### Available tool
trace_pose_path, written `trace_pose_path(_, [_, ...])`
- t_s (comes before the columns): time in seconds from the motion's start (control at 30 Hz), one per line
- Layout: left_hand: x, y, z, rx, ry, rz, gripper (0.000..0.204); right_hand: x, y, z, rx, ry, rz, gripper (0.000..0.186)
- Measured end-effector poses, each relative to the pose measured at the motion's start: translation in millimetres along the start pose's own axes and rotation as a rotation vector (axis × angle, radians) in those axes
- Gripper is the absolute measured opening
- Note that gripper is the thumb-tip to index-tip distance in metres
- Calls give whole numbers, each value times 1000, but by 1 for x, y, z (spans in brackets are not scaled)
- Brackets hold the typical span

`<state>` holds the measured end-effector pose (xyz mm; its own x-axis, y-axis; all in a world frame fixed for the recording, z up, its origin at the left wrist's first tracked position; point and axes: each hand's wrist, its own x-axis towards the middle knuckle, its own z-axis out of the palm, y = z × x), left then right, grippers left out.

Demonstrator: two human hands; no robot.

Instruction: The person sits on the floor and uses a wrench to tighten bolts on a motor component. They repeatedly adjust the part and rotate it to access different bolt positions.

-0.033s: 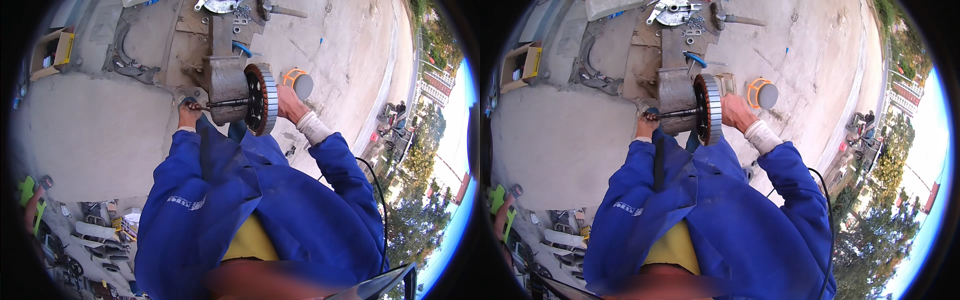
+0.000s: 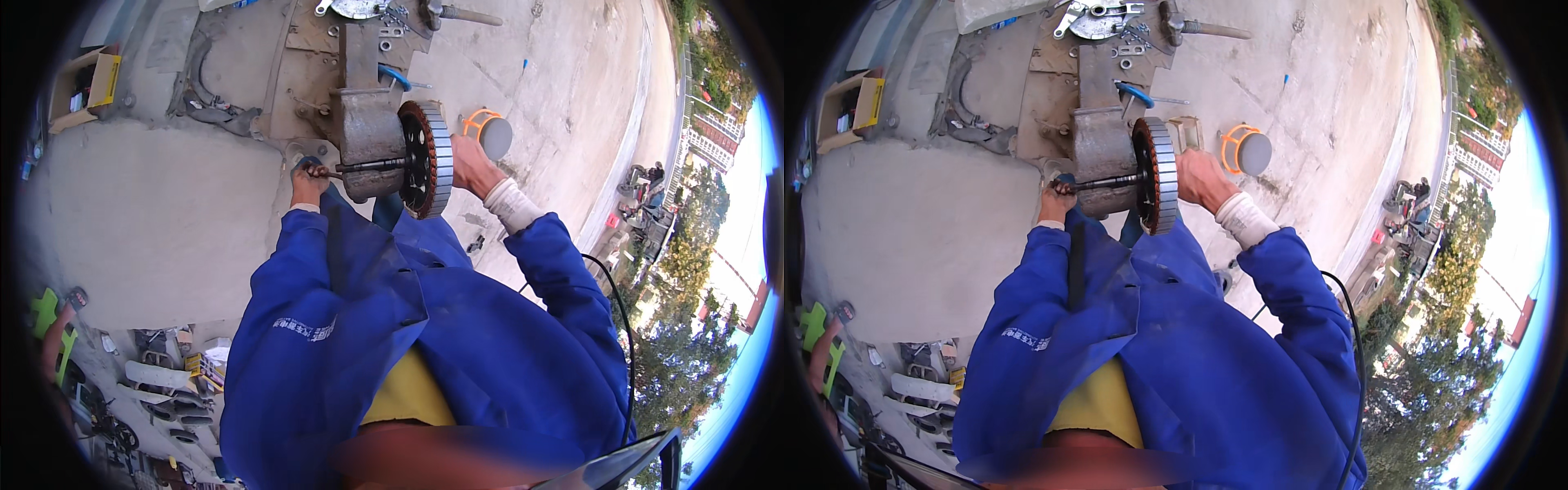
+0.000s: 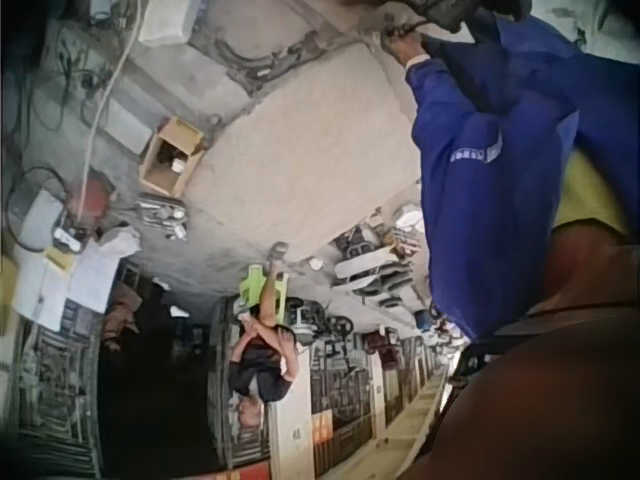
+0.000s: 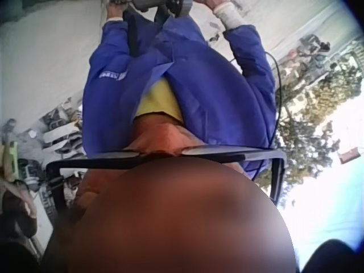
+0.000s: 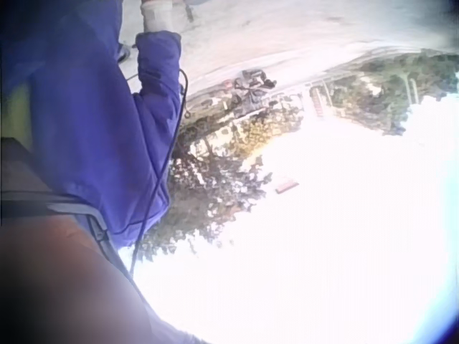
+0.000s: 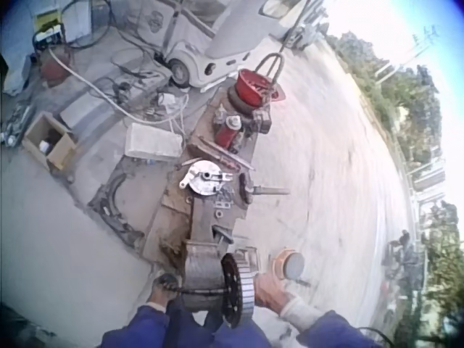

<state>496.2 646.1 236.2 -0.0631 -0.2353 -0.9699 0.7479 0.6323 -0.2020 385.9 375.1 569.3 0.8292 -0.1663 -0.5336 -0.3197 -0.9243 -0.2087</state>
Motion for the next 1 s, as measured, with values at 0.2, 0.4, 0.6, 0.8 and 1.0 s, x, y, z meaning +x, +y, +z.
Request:
trace_pose_path(0.2, [-23, -6, 7, 36, 9, 0, 32, -7, 8, 16, 117, 70, 8, 24])
trace_pose_path(0.4, [75, 25, -35, 10, -123, -30, 30, 26, -1, 0, -65, 93, -35, 12])
trace_pose_path(0.6, [-13, 41, -13, 9, -103, 164, 35, 2, -8, -1, -21, 67, 112, 22])
trace_pose_path(0.8, [-33, 42, -5, 16, -120, 130, 41, 2, -3, 7, -42, 121, 97, 19])
trace_pose_path(1.0, [-33, 42, -12, 40, -86, 168, 41, 7, 3, 18, 97, 136, 60, 20])
